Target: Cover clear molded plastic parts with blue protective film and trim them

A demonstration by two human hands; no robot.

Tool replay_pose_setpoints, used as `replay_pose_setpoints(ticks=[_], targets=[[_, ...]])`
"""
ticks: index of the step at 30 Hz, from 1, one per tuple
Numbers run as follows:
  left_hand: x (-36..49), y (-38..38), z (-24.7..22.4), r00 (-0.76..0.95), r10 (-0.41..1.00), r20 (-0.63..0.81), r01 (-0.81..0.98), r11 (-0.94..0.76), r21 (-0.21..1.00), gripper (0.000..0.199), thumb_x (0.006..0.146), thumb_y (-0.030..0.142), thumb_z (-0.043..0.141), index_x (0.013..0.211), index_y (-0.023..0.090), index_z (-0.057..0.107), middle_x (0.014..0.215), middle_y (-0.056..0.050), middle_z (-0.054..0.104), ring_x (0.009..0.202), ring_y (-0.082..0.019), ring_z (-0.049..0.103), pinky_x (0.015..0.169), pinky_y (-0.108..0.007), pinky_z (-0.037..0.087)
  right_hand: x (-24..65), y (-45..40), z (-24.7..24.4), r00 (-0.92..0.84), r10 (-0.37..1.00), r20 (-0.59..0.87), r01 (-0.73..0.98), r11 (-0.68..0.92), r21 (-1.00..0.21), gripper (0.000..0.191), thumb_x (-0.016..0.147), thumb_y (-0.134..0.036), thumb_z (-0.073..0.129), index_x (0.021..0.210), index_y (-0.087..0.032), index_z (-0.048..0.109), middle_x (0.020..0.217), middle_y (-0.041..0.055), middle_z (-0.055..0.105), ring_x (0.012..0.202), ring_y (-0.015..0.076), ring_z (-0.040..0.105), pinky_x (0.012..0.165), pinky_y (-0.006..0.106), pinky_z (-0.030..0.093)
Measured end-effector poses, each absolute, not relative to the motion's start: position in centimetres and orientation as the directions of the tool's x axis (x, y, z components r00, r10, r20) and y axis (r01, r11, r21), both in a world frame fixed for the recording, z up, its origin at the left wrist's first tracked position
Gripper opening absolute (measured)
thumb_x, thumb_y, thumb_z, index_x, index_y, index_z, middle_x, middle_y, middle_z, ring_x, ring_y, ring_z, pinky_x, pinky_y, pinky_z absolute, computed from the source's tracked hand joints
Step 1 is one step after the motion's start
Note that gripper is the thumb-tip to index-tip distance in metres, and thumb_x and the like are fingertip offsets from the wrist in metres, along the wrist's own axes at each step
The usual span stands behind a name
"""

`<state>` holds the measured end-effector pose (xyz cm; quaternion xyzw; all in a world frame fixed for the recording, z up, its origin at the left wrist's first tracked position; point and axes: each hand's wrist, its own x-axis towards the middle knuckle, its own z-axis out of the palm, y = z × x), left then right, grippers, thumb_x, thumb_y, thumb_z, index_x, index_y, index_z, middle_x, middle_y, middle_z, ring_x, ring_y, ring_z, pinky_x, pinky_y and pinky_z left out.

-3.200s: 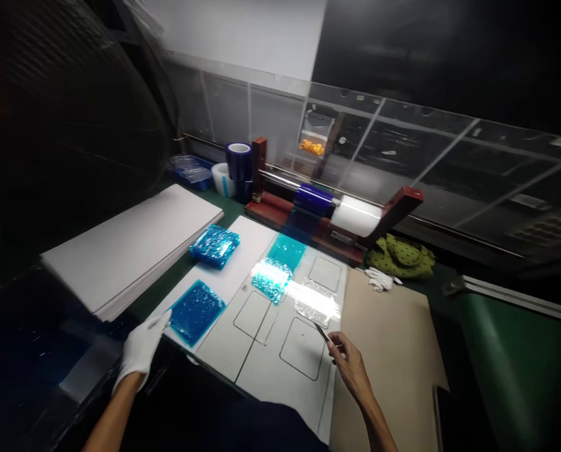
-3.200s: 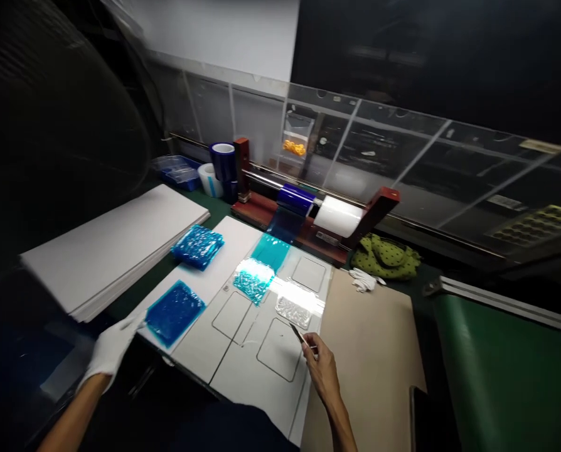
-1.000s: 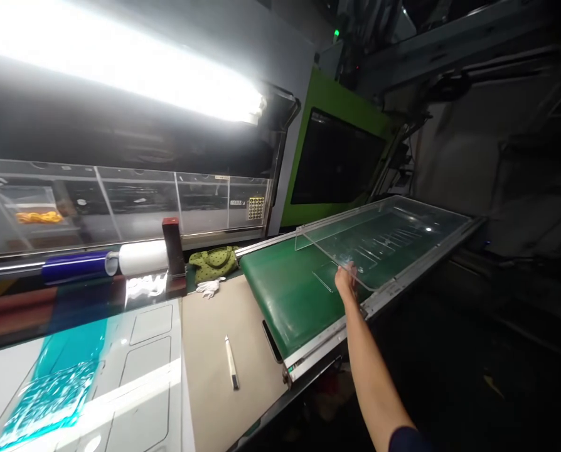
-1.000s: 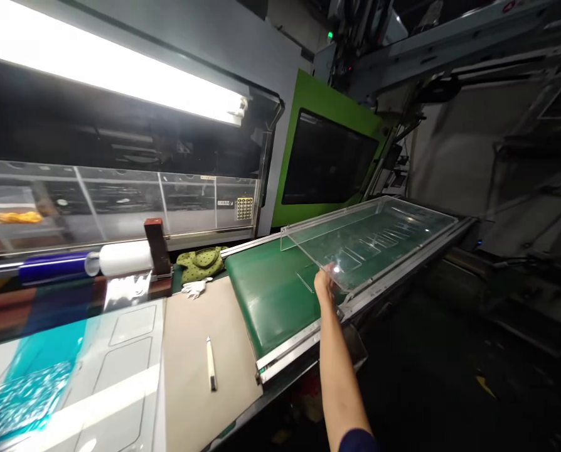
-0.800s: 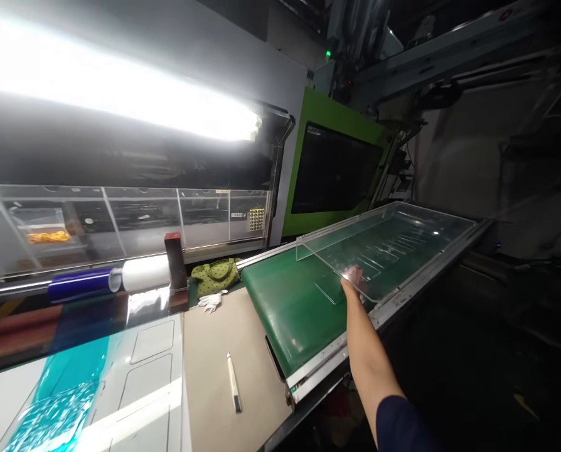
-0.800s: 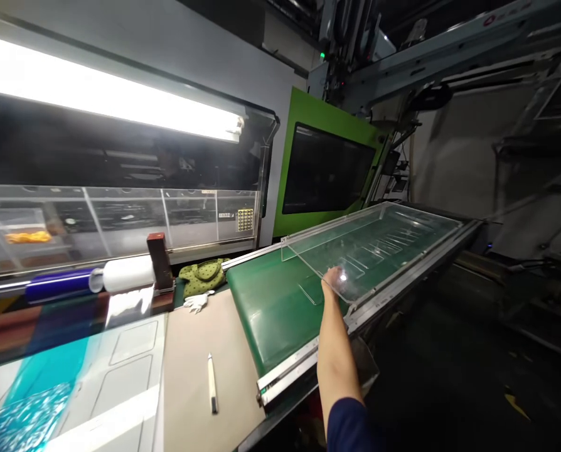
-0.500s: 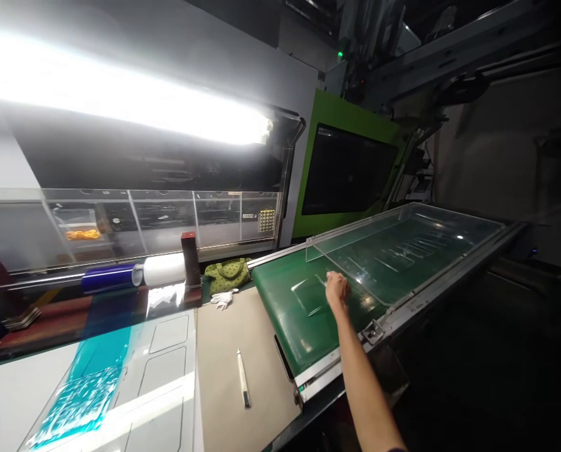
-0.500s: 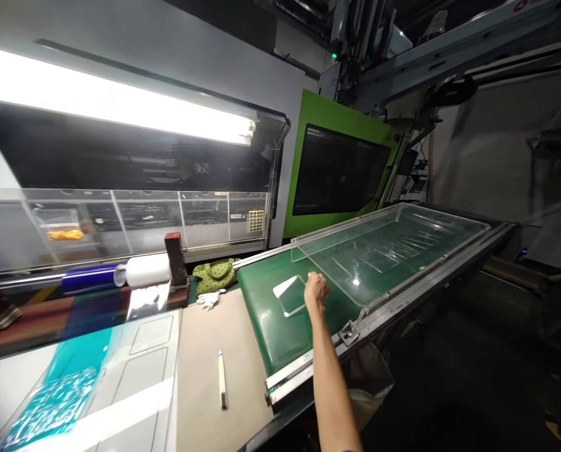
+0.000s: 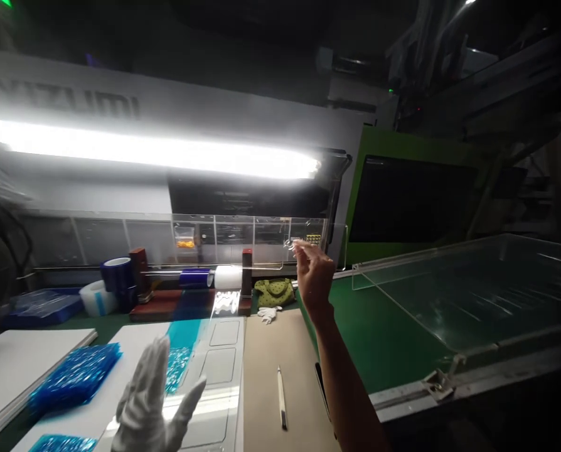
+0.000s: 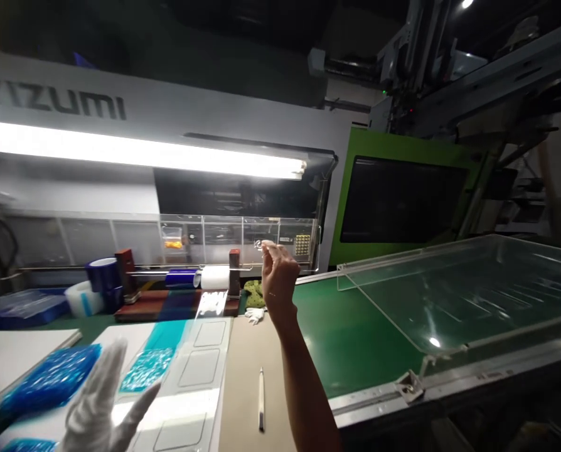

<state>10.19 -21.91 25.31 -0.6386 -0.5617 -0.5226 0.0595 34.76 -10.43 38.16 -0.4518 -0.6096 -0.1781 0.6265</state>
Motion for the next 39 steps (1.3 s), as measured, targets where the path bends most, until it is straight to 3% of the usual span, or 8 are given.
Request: replay_pose_setpoints(ticks=[3,7,11,16,20,32,39], targets=[[9.8,-21.6,30.0,-0.170,0.521,0.837,0.778,-0.449,0.438,0.075,0.080,0.045,0.057,0.144,0.033,0.020,0.150,-0.004,0.032,0.137,-0.030,0.028,0.109,-0.053,0.032,33.7,-13.1,41.3,0.209,0.251,0.945,0.729,0.604,-0.322,0.027,0.094,-0.030,0.045,0.099,-0.017,0.068,0.092,0.0081,0.072,0.074,0.0158,0.067,0.065,0.027,0.052],[11.0,-23.8,35.8,-0.234,0.573,0.785,0.662,-0.498,0.561,0.068,0.082,0.047,0.056,0.142,0.035,0.027,0.150,-0.001,0.030,0.138,-0.027,0.025,0.110,-0.051,0.030,33.0,-16.6,42.8,0.216,0.172,0.961,0.691,0.668,-0.275,0.026,0.093,-0.030,0.046,0.097,-0.016,0.069,0.089,0.0073,0.072,0.073,0.0156,0.067,0.059,0.026,0.052],[12.8,-26.7,38.6,-0.284,0.632,0.721,0.515,-0.534,0.671,0.053,0.084,0.052,0.050,0.134,0.037,0.041,0.147,0.001,0.036,0.137,-0.027,0.028,0.111,-0.055,0.027,32.9,-19.5,42.7,0.231,0.156,0.960,0.645,0.715,-0.271,0.025,0.093,-0.030,0.047,0.098,-0.017,0.068,0.089,0.0059,0.072,0.074,0.0158,0.067,0.060,0.027,0.054],[14.9,-30.0,39.1,-0.292,0.703,0.648,0.408,-0.522,0.749,0.045,0.090,0.049,0.039,0.133,0.040,0.042,0.146,0.005,0.037,0.139,-0.025,0.024,0.114,-0.052,0.021,33.1,-22.8,42.0,0.228,0.132,0.965,0.611,0.752,-0.247,0.020,0.092,-0.026,0.050,0.099,-0.019,0.068,0.085,0.0038,0.072,0.072,0.0154,0.067,0.061,0.028,0.056],[16.2,-31.7,38.6,-0.387,0.655,0.649,0.365,-0.538,0.760,0.045,0.091,0.051,0.032,0.133,0.040,0.042,0.146,0.006,0.038,0.137,-0.024,0.029,0.112,-0.054,0.025,33.0,-25.0,41.1,0.226,0.104,0.969,0.596,0.772,-0.222,0.018,0.091,-0.023,0.053,0.099,-0.019,0.068,0.084,0.0034,0.071,0.074,0.0155,0.068,0.063,0.028,0.057],[16.9,-34.7,38.2,-0.547,0.570,0.613,0.285,-0.562,0.777,0.043,0.089,0.053,0.034,0.126,0.040,0.050,0.141,0.006,0.045,0.133,-0.027,0.035,0.112,-0.058,0.020,32.4,-29.4,41.1,0.232,0.057,0.971,0.586,0.789,-0.186,0.018,0.090,-0.020,0.055,0.101,-0.024,0.068,0.086,0.0022,0.071,0.077,0.0164,0.068,0.066,0.029,0.057],[17.2,-35.7,38.1,-0.539,0.554,0.635,0.305,-0.574,0.760,0.044,0.088,0.052,0.037,0.128,0.037,0.048,0.143,0.005,0.043,0.134,-0.026,0.034,0.112,-0.057,0.021,32.2,-30.4,41.5,0.253,0.044,0.967,0.573,0.798,-0.186,0.017,0.091,-0.021,0.054,0.099,-0.024,0.068,0.086,0.0014,0.071,0.076,0.0154,0.068,0.063,0.028,0.057]])
